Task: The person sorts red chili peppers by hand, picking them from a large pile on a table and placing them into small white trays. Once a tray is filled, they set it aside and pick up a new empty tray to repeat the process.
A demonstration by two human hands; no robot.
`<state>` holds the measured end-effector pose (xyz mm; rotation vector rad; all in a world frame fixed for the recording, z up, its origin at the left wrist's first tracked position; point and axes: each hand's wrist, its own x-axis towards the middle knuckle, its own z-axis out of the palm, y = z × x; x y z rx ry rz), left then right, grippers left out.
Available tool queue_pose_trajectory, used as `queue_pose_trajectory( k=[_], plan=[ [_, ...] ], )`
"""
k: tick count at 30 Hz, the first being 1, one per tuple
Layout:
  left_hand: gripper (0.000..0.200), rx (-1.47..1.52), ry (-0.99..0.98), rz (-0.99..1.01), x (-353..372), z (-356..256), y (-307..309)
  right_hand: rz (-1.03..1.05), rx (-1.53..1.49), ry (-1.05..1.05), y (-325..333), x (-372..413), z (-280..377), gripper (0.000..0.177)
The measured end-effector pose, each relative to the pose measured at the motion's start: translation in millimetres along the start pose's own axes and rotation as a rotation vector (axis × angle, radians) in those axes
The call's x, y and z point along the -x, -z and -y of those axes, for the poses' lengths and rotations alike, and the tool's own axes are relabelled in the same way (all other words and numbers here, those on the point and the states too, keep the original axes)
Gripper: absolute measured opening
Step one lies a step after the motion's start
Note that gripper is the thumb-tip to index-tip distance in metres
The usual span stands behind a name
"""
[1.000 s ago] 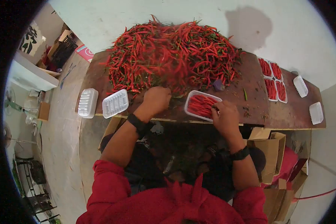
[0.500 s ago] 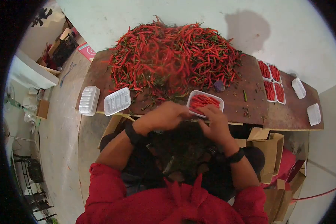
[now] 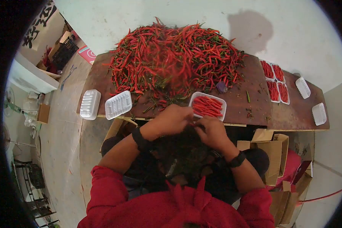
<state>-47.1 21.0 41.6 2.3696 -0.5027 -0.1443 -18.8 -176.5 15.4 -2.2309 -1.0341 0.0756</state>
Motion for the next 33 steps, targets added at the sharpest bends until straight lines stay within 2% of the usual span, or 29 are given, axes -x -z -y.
queue_pose_trajectory(
  k=[2,6,9,11,15,17,18,20,24,26,27,29,31,33],
  plan=[
    [0.019,-0.240,0.109,-0.039,-3,-2,-9,0.000,0.019,-0.016,0,0,0,0.014],
    [0.022,-0.392,0.138,0.007,-7,-11,-13,0.002,0.028,-0.036,2,0,1,0.013],
    [0.024,-0.453,0.210,0.085,-10,-22,-3,-0.004,0.014,-0.062,13,2,4,0.012],
    [0.027,-0.607,0.269,0.223,-11,-17,5,-0.018,-0.005,-0.069,17,3,1,0.012],
    [0.030,-0.471,0.205,0.238,-10,-15,10,-0.081,-0.025,-0.168,24,4,-10,0.013],
    [0.030,-0.292,-0.022,-0.079,-8,-16,5,-0.085,-0.047,-0.200,27,3,-11,0.014],
    [0.030,-0.291,-0.021,-0.077,-10,-15,2,-0.088,-0.068,-0.175,28,1,-11,0.014],
    [0.023,-0.116,-0.144,-0.156,-18,-12,-4,-0.090,-0.089,-0.147,28,0,-12,0.014],
    [0.018,-0.121,-0.163,-0.131,-27,-3,-12,-0.113,-0.126,-0.120,27,-2,-18,0.016],
    [0.015,-0.108,-0.216,-0.184,-32,3,-15,-0.132,-0.136,-0.099,26,-3,-21,0.017],
    [0.015,-0.107,-0.216,-0.182,-34,4,-14,-0.202,-0.146,-0.121,24,-5,-24,0.020],
    [0.015,-0.198,-0.059,-0.215,-38,6,-11,-0.271,-0.157,-0.145,25,-7,-26,0.023],
    [0.016,-0.199,-0.043,-0.242,-41,5,-9,-0.309,0.119,-0.118,32,-10,-25,0.027],
    [0.017,-0.201,-0.027,-0.270,-44,7,-8,-0.283,0.149,-0.132,27,-10,-32,0.028]
  ],
)
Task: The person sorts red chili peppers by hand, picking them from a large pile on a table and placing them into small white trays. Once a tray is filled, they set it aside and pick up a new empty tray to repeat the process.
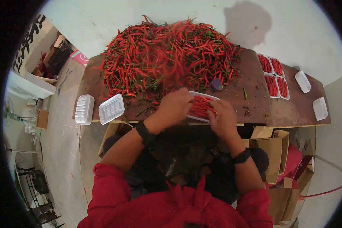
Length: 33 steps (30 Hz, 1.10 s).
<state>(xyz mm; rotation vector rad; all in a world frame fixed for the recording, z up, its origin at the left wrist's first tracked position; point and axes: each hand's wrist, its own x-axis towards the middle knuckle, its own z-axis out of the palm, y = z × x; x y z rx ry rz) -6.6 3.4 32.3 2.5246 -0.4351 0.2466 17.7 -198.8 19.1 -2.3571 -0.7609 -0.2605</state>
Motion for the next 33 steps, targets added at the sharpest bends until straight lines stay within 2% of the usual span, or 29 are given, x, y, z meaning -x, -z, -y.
queue_pose_trajectory(
  k=[6,24,26,27,30,32,33],
  plan=[
    [0.020,-0.094,-0.040,-0.030,-7,12,-13,0.072,0.090,0.020,-13,-2,-5,0.032],
    [0.024,-0.212,0.048,0.129,-11,18,-28,0.130,0.095,0.042,-14,-5,-9,0.030],
    [0.014,-0.169,-0.088,-0.068,-10,21,-33,0.139,0.095,0.041,-15,-5,-9,0.030],
    [0.014,-0.170,-0.087,-0.070,-10,21,-33,0.136,0.094,0.039,-15,-5,-9,0.029],
    [0.016,-0.187,-0.082,-0.051,-11,18,-30,0.124,0.107,0.055,-15,-6,-7,0.029],
    [0.028,-0.211,0.017,0.120,-13,17,-28,0.115,0.121,0.075,-15,-7,-7,0.029],
    [0.028,-0.217,0.019,0.115,-14,16,-27,0.109,0.132,0.091,-16,-7,-8,0.030]
  ],
)
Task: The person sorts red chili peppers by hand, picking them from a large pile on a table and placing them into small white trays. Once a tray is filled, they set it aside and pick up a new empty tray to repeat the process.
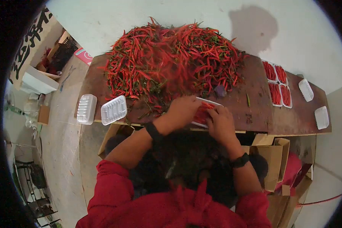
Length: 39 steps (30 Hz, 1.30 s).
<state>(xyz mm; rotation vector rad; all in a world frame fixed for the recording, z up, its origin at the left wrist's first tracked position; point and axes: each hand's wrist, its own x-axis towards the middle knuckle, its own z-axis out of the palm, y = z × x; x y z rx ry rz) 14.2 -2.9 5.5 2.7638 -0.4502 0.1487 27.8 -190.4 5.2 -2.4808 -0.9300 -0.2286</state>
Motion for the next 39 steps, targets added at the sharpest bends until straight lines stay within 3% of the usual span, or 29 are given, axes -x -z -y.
queue_pose_trajectory(
  k=[3,5,8,12,15,17,33,35,39],
  plan=[
    [0.027,-0.055,0.021,0.058,-1,-2,-2,0.015,0.023,0.004,0,0,0,0.031],
    [0.013,-0.002,-0.075,-0.146,-1,2,-13,0.032,0.036,-0.005,2,-1,0,0.031],
    [0.024,0.019,-0.088,-0.035,0,-1,-4,0.051,0.035,-0.002,3,-2,1,0.030],
    [0.021,0.097,-0.045,-0.068,-3,-2,-14,0.017,-0.046,0.026,6,-5,4,0.030],
    [0.011,0.038,-0.203,-0.255,-3,-2,-17,0.018,-0.066,0.035,9,-7,7,0.030],
    [0.018,0.031,-0.194,-0.155,-3,0,-17,0.001,-0.072,0.069,8,-6,5,0.030],
    [0.015,0.030,-0.171,-0.165,-5,-1,-13,0.010,-0.040,-0.003,8,-2,10,0.030],
    [0.013,-0.084,0.002,-0.011,-6,1,2,-0.008,-0.029,-0.001,8,-1,9,0.029],
    [0.012,-0.112,-0.031,-0.132,4,35,16,-0.040,-0.066,-0.020,9,3,6,0.023]
  ],
)
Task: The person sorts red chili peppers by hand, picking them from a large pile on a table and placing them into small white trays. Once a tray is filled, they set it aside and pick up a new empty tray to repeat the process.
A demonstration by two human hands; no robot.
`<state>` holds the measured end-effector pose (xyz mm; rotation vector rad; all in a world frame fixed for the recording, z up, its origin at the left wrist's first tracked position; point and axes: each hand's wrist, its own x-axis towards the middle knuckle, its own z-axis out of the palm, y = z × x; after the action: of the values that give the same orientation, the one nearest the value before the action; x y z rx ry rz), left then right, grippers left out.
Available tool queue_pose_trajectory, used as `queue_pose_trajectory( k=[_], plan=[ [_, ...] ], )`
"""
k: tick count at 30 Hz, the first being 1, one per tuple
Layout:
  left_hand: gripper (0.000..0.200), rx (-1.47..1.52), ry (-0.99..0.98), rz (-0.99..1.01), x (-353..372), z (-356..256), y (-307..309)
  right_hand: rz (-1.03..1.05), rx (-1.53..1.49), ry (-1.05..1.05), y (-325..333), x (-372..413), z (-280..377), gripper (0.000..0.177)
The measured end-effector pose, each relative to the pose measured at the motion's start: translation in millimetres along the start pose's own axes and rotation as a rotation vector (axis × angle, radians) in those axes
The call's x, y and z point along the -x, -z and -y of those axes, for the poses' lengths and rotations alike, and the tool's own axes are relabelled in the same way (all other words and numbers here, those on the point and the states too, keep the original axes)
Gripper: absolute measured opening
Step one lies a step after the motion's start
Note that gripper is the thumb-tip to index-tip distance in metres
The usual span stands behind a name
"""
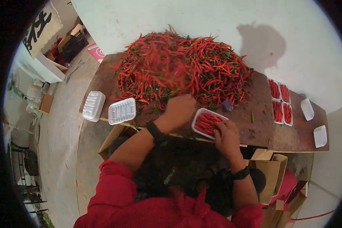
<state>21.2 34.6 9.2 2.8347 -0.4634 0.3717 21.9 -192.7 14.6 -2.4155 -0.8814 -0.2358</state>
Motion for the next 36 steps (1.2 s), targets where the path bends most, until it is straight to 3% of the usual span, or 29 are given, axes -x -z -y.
queue_pose_trajectory(
  k=[2,15,20,24,26,30,32,35,36],
  plan=[
    [0.015,-0.112,0.310,0.082,5,7,9,-0.023,0.004,-0.003,0,0,-3,0.022],
    [0.015,-0.140,0.344,0.133,24,14,3,-0.052,-0.018,0.047,-4,2,10,0.020],
    [0.014,-0.149,0.353,0.078,29,23,-16,-0.007,-0.007,0.036,-2,7,24,0.020],
    [0.013,-0.073,0.400,0.047,31,20,13,-0.009,-0.009,0.046,0,9,32,0.020],
    [0.013,-0.076,0.372,-0.138,35,25,19,-0.012,-0.012,0.044,3,9,37,0.021],
    [0.014,-0.062,0.369,-0.171,44,30,34,-0.042,0.019,0.093,16,9,50,0.023],
    [0.016,0.011,0.369,-0.092,48,25,50,-0.047,0.022,0.130,27,3,58,0.025],
    [0.018,0.077,0.283,0.011,54,6,64,0.013,-0.041,-0.006,38,-12,67,0.028],
    [0.018,0.078,0.280,0.022,59,-4,67,-0.002,-0.066,0.084,37,-14,65,0.027]
  ],
)
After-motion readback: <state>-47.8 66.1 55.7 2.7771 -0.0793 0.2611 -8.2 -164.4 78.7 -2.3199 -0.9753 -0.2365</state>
